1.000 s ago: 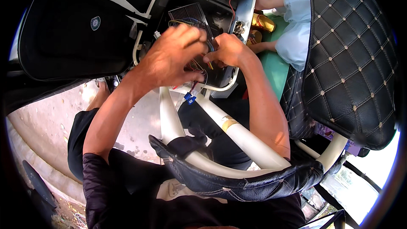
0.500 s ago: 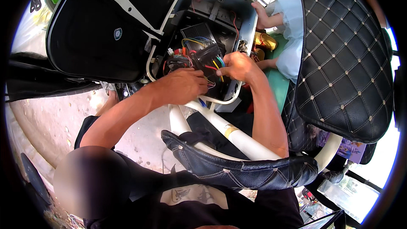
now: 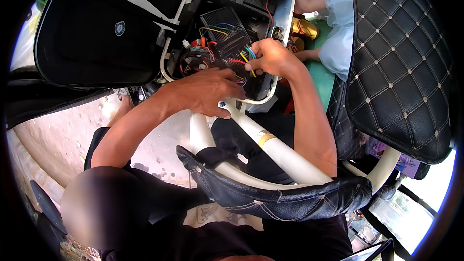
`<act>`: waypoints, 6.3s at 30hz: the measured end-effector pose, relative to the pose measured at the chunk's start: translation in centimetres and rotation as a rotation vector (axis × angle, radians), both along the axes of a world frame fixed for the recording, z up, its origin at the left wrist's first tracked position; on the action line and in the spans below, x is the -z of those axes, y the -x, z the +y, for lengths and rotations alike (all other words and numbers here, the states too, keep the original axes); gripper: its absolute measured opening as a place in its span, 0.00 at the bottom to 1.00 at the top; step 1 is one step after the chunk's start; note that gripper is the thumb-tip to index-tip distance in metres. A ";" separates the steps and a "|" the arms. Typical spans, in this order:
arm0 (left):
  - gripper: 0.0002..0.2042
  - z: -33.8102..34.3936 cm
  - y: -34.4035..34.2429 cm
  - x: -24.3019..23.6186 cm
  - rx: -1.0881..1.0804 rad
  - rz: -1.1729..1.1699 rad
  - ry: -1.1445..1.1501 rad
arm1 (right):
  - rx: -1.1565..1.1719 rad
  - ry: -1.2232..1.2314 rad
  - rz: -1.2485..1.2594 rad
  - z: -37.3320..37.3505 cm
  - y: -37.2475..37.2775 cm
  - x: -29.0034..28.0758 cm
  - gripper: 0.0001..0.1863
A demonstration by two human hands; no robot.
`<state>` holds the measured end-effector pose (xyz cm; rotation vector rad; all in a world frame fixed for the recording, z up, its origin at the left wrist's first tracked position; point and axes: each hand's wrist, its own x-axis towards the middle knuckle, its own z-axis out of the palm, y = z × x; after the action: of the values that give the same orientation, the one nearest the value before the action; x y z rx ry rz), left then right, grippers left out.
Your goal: The person works on the wiring inside the under-seat compartment of a scooter, connecting and organizing wires by hand. The person then places a plastic cover over the compartment to close it.
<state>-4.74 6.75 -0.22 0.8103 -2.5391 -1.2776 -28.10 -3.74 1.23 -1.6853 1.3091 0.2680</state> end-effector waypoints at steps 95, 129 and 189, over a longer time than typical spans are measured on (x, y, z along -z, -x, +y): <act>0.50 -4.7 -0.3 13.7 -0.693 -0.411 1.274 | 1.007 0.185 -0.006 26.2 22.6 23.5 0.54; 0.23 -0.9 -4.2 10.9 -0.645 -0.471 0.937 | 1.411 -0.073 -0.858 35.3 19.2 21.5 0.47; 0.30 21.3 -6.7 16.2 -0.874 0.220 -0.067 | -0.045 0.464 -0.469 26.5 0.6 14.6 0.34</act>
<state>1.97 28.08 -16.46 1.4628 -1.6353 -1.0502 -28.74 22.78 -13.38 -2.0046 1.0221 -0.4182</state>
